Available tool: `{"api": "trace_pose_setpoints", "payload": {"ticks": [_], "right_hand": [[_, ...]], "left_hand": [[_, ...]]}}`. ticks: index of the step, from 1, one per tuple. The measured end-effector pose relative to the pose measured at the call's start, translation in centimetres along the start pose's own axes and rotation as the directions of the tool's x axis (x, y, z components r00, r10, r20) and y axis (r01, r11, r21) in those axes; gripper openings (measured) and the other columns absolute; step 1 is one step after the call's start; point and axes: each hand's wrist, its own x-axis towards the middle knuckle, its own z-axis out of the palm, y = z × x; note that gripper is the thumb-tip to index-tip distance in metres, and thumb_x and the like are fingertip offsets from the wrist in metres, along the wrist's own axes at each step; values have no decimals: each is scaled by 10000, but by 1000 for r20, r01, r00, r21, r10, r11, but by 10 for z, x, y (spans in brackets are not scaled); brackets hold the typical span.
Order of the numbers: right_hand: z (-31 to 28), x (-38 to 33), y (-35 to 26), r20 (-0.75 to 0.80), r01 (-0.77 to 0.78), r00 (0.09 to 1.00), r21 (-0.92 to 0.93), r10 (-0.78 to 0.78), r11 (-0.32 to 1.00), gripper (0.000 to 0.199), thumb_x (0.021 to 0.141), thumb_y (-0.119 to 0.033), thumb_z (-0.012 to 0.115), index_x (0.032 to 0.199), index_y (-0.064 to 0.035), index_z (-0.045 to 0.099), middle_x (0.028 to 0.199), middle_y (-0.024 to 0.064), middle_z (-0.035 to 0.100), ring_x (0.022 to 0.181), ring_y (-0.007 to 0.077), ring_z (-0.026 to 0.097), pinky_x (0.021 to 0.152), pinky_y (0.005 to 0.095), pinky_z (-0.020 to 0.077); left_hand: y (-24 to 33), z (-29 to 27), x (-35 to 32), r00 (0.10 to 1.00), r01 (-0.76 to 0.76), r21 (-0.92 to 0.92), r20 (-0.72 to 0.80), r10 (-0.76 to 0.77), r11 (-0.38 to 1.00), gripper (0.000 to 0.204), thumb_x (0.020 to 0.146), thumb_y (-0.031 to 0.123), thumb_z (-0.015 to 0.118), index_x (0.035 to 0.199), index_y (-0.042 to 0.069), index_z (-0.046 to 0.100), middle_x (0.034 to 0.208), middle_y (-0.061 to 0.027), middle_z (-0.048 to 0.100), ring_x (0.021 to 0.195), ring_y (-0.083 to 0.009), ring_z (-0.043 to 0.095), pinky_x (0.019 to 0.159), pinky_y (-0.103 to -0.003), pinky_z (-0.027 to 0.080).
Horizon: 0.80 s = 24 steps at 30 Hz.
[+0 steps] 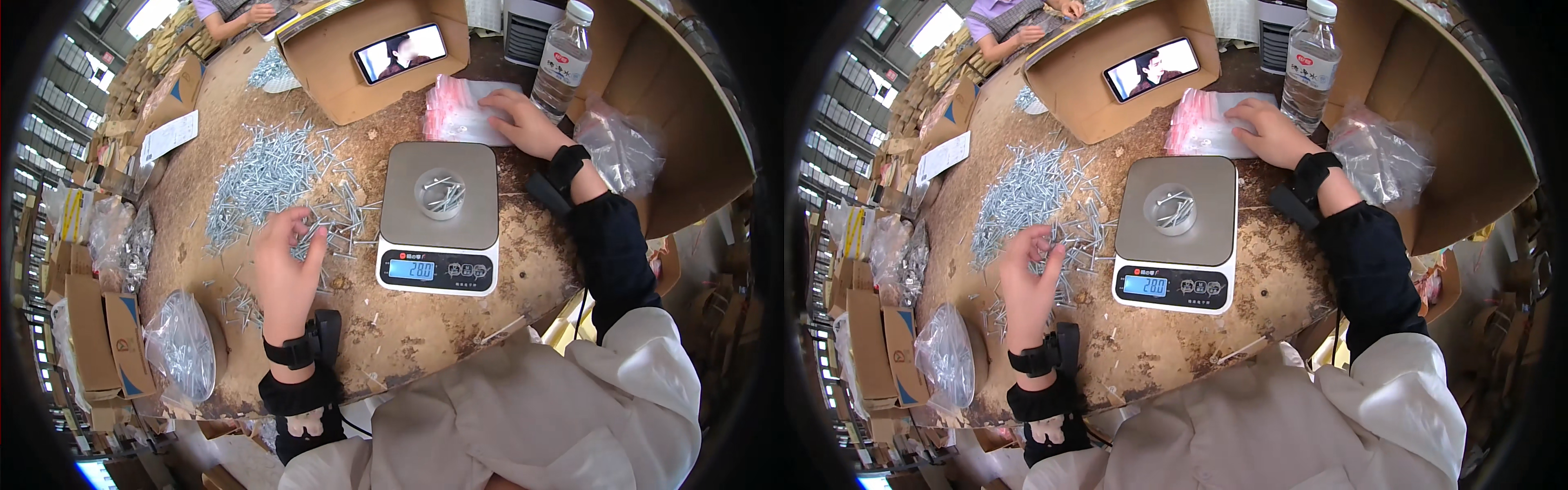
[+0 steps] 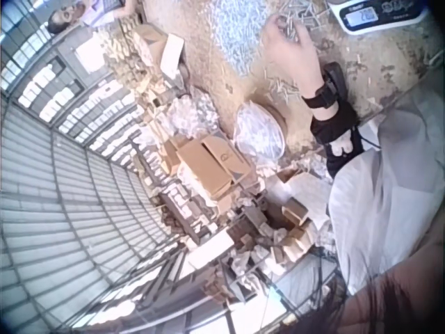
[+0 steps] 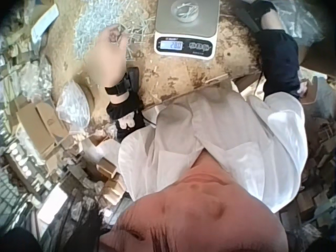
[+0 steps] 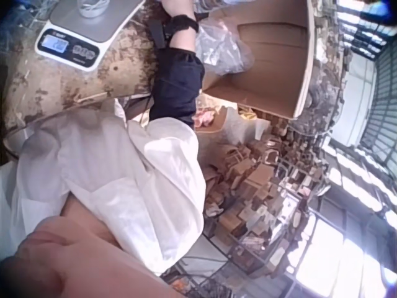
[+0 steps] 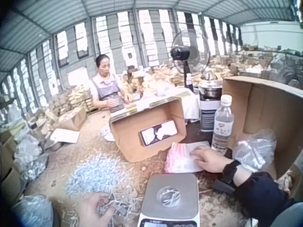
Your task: The person repeatedly scoops nails from a large pile on a table into a small plastic bag, weighs the bag on a digital scale, and then sets the bag aside. The process is repeated multiple times throughout the video.
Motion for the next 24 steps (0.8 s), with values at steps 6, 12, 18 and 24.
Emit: {"api": "trace_pose_setpoints", "payload": {"ticks": [6,12,18,24], "right_hand": [[-12,-2,-13,-6,-91,996,-21,91,996,242,820,-103,697,1040,-6,677,1017,150,627,946,289,619,842,365,498],[-10,-1,-20,-121,-186,974,55,191,981,190,838,-147,708,927,20,689,854,117,662,797,246,647,741,337,505],[-8,-1,-21,-187,-212,958,54,218,976,217,868,-188,696,938,18,686,870,121,686,801,235,643,733,337,499],[-11,-2,-25,-219,-197,953,82,210,977,256,857,-219,705,958,16,699,895,149,709,838,273,679,766,363,527]], "left_hand": [[-16,1,-4,984,51,121,165,-71,991,290,788,167,772,1033,53,668,829,-71,610,796,-240,582,722,-366,451],[-30,8,-9,974,-30,258,223,-30,966,242,770,204,777,951,94,660,845,-58,629,863,-264,588,846,-421,388],[-27,8,-6,963,-33,307,265,-51,951,133,806,160,744,871,99,645,776,-27,628,816,-242,585,889,-422,360],[-28,6,-2,996,25,149,75,-36,988,118,855,158,727,892,73,652,775,-27,644,741,-201,575,909,-381,365]]}}
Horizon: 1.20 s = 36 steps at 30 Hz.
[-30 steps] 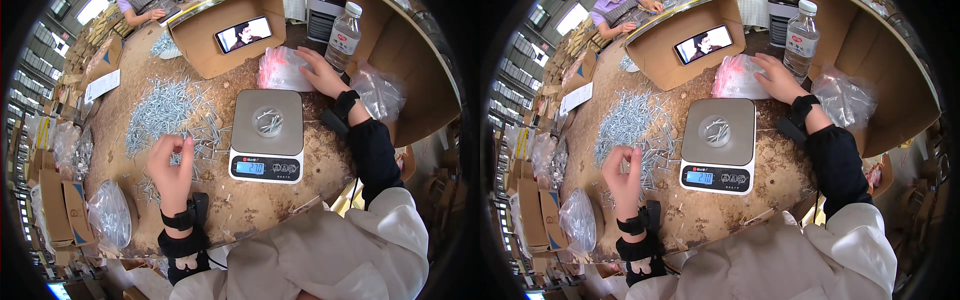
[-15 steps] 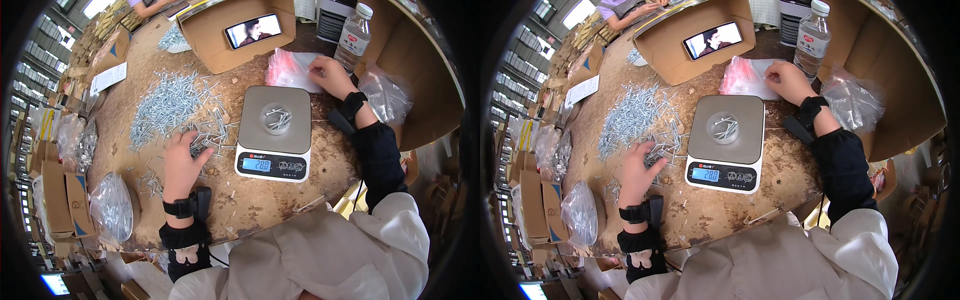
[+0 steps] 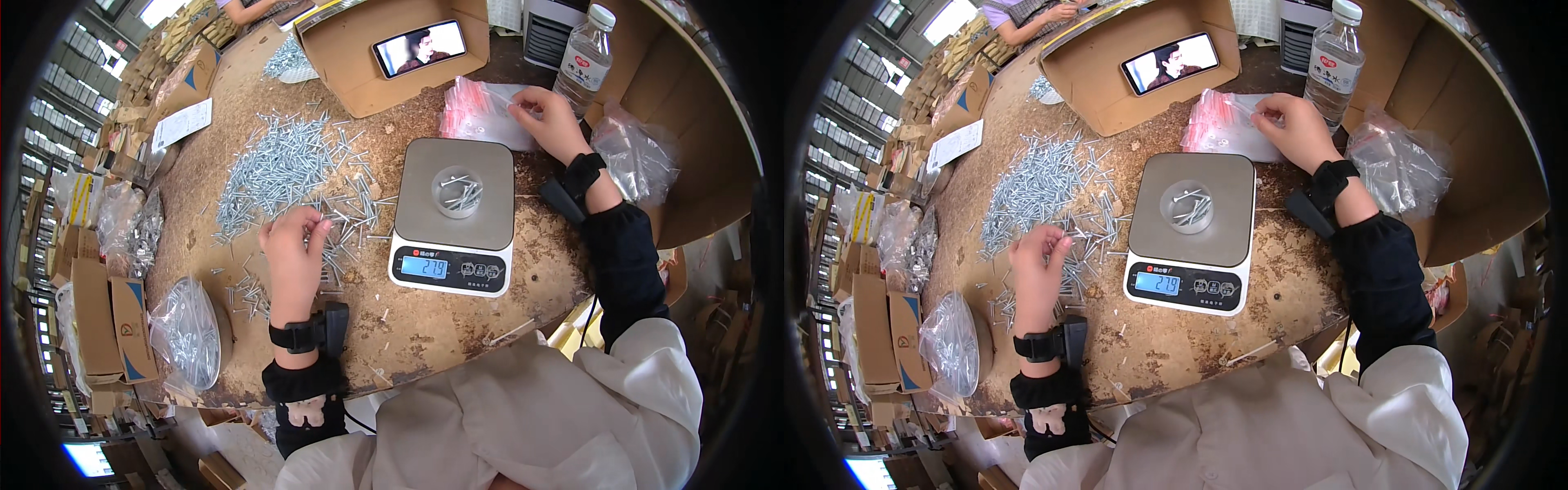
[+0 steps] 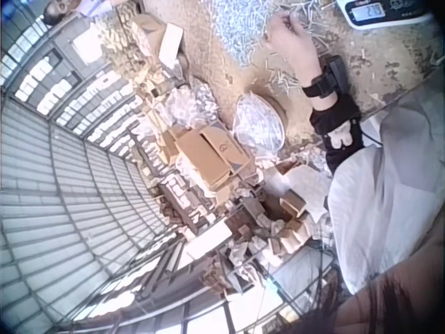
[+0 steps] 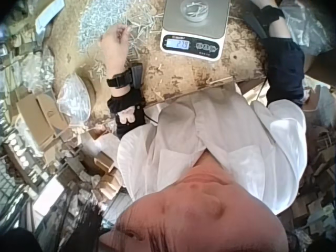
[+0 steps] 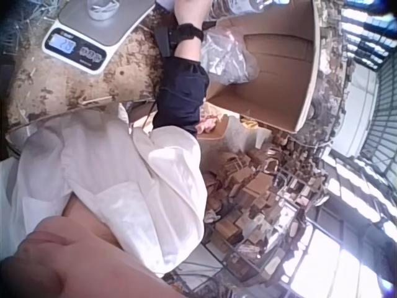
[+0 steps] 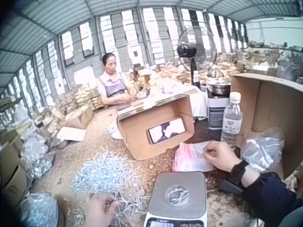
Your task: The person repeatedly scoops nails from a large pile on a table into a small plastic bag, weighs the bag on a digital scale, and then sets the bag aside. The process is repeated multiple times throughout the video.
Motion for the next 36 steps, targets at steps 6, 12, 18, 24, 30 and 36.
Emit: {"api": "trace_pose_setpoints", "payload": {"ticks": [6,12,18,24,30,36], "right_hand": [[1,-1,-2,-29,16,999,6,-16,1000,243,852,-209,706,959,9,699,893,141,711,838,269,682,761,358,527],[0,-1,-6,0,1,1000,7,-1,1000,235,846,-200,709,963,3,703,892,133,710,830,268,681,749,356,526],[-2,-1,-13,-8,47,999,12,-47,999,221,839,-188,705,955,0,700,890,135,700,821,283,673,731,362,522],[-15,-7,-47,-137,249,960,10,-245,969,172,836,-153,666,934,-12,680,869,129,663,828,303,638,717,384,499],[-36,-39,-121,-114,613,790,108,-602,783,123,747,-124,612,840,-45,630,776,87,578,817,315,601,812,433,513],[-33,-62,-152,-66,795,604,113,-794,595,121,706,-177,619,694,-77,553,753,60,529,801,265,584,1001,587,460]], "left_hand": [[39,8,8,998,39,-539,-14,-55,842,129,878,115,708,939,27,636,795,-50,632,766,-157,572,773,-303,449],[92,29,31,966,-231,-391,15,257,891,111,863,81,709,913,14,635,834,-32,629,800,-133,555,775,-274,447],[112,45,40,932,-342,-299,16,362,891,193,815,174,747,949,62,664,813,-35,635,792,-237,568,750,-360,424],[116,29,30,938,-345,-271,-70,339,898,441,828,307,743,1181,74,617,990,-61,634,946,-264,586,868,-380,383],[115,-1,8,926,-371,-387,-84,368,844,503,790,277,781,1211,61,610,1032,-86,652,918,-306,616,762,-385,489],[117,-24,-15,820,-525,-287,79,566,801,280,745,174,776,1009,116,705,911,-25,651,764,-209,618,630,-339,474]]}}
